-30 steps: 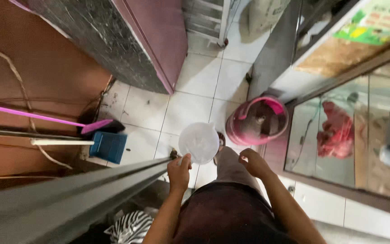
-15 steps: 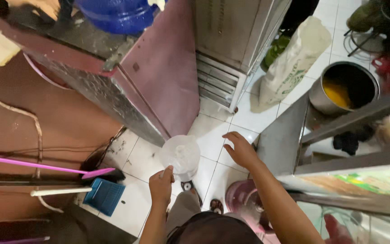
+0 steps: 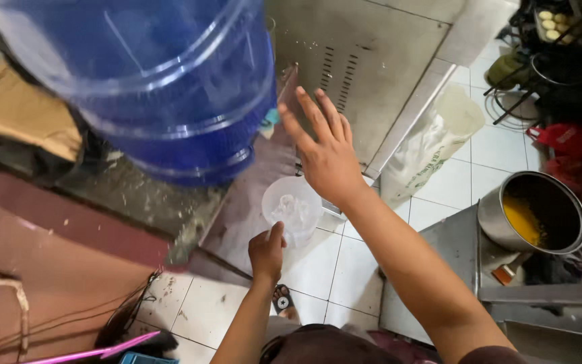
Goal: The person weighs powder into a bowl on a digital scale, retrieves ice from a refrigerator to put into a pitcher, and fills the pitcher with water from a dispenser.
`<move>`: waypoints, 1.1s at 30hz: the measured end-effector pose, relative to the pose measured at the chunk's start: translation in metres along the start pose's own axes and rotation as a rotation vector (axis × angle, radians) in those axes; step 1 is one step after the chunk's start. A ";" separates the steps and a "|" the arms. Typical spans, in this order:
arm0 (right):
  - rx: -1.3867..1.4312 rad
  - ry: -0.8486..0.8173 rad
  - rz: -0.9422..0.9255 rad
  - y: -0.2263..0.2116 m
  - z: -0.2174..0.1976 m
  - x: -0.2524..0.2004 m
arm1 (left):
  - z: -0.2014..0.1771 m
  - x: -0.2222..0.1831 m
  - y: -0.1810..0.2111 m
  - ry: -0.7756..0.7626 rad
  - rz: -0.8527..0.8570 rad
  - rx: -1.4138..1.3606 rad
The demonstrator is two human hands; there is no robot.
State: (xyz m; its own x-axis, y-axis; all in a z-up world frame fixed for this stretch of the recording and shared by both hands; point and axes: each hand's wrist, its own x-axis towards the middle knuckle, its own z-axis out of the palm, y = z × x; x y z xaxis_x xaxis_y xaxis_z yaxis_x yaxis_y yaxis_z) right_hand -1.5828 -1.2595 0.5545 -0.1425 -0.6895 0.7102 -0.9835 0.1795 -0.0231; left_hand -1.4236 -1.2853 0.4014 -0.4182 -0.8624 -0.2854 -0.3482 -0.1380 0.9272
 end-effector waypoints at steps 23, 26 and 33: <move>0.121 -1.259 0.983 0.187 0.092 -0.551 | 0.044 0.083 0.008 0.231 0.123 -0.237; 0.199 -1.311 1.143 0.184 0.102 -0.559 | 0.047 0.082 0.005 0.269 0.094 -0.270; 0.438 -1.237 1.599 0.202 0.131 -0.510 | 0.050 0.075 0.019 0.241 -0.123 -0.107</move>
State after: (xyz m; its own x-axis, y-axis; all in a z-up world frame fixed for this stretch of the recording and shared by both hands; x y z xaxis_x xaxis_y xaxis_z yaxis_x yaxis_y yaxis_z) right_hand -1.7232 -0.9637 0.0948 -0.5111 -0.1670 -0.8431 0.1287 0.9550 -0.2672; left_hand -1.5033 -1.3281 0.3852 -0.1626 -0.9251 -0.3431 -0.2877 -0.2882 0.9133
